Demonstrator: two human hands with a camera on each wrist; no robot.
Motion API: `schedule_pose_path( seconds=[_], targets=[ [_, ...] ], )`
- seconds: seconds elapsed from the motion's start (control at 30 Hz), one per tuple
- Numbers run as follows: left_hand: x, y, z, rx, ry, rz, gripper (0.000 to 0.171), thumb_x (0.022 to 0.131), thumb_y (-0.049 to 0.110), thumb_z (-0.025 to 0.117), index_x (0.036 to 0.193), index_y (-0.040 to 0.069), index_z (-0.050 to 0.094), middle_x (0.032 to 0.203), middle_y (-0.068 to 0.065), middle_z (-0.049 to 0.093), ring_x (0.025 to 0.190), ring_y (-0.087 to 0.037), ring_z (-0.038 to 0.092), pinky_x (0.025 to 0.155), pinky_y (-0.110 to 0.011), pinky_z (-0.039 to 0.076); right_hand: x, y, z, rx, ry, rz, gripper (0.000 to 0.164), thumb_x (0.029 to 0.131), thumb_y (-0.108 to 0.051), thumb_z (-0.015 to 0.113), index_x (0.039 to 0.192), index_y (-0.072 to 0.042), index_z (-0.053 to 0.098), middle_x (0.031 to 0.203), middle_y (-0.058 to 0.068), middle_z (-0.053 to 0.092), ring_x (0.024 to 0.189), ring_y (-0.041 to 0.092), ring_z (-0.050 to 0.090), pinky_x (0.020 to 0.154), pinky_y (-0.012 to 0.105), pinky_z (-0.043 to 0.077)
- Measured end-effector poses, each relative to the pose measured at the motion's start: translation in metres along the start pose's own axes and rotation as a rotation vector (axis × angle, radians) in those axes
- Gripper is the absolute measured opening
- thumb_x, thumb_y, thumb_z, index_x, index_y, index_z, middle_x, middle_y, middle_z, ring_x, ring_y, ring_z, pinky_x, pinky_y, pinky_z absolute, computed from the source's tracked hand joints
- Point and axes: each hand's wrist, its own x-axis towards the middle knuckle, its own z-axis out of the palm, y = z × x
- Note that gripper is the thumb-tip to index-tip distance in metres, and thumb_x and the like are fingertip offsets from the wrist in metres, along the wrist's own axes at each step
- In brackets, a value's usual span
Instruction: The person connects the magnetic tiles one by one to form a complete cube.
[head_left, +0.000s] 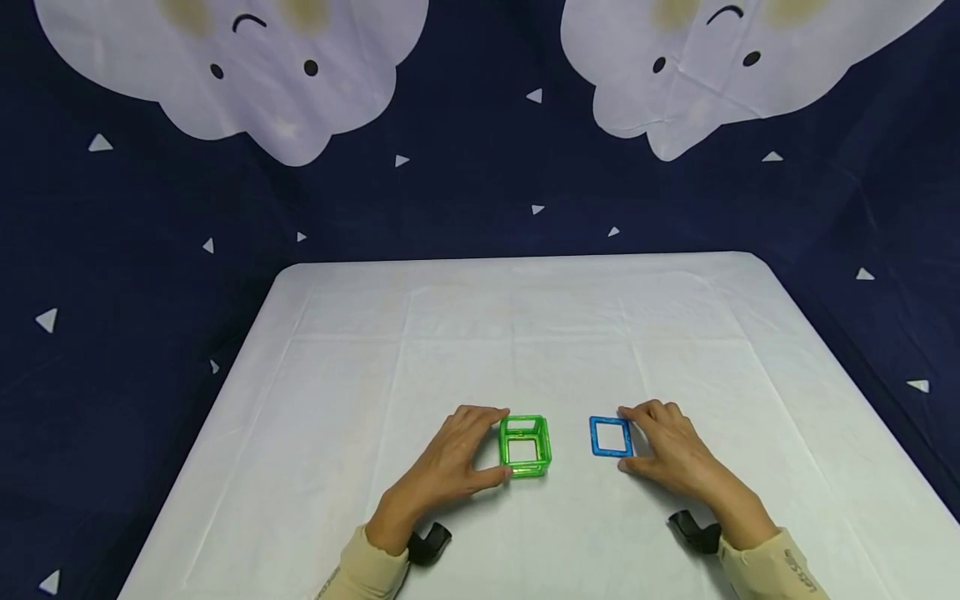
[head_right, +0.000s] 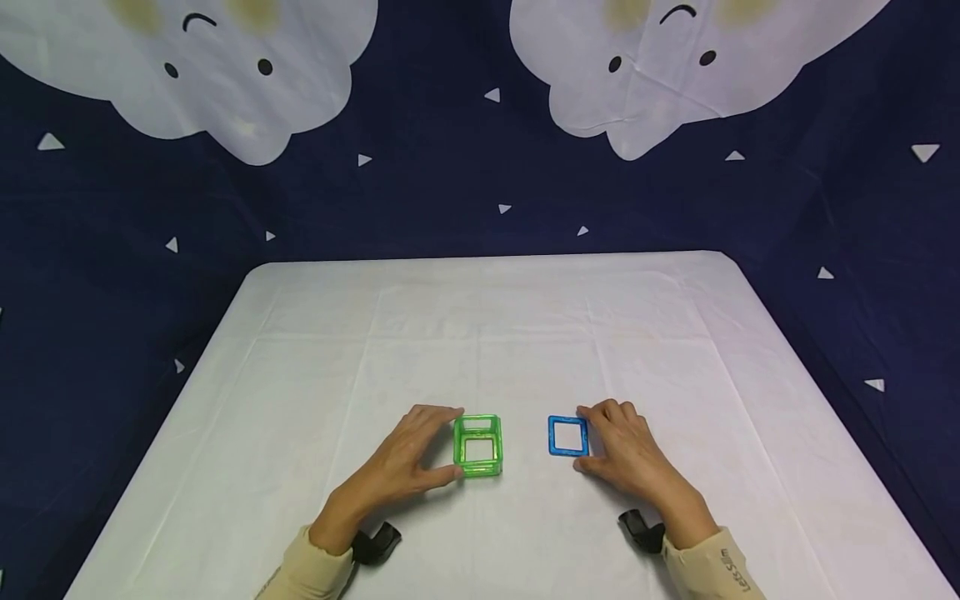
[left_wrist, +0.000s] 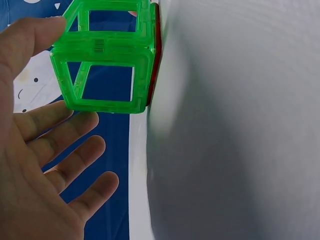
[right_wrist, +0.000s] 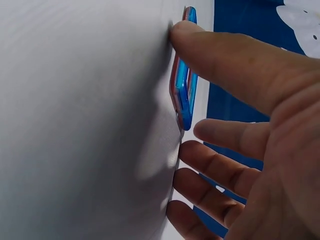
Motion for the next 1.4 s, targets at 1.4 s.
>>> schedule_pose_path(
  seconds=[1.4],
  targets=[
    [-0.0044, -0.0028, 0.0022, -0.002, 0.064, 0.026, 0.071, 0.075, 0.047, 0.072, 0.135, 0.016, 0.049, 0.123, 0.005, 0.060, 0.115, -0.013, 0.050, 0.095, -0.034, 0.042, 0.0023, 0.0031, -0.0034, 0.028, 0.103, -0.092, 0.051, 0.069, -0.033, 0.082, 0.110, -0.009, 0.064, 0.102, 0.000, 0.060, 0.095, 0.015, 0.048, 0.078, 0.037, 0.043]
  ],
)
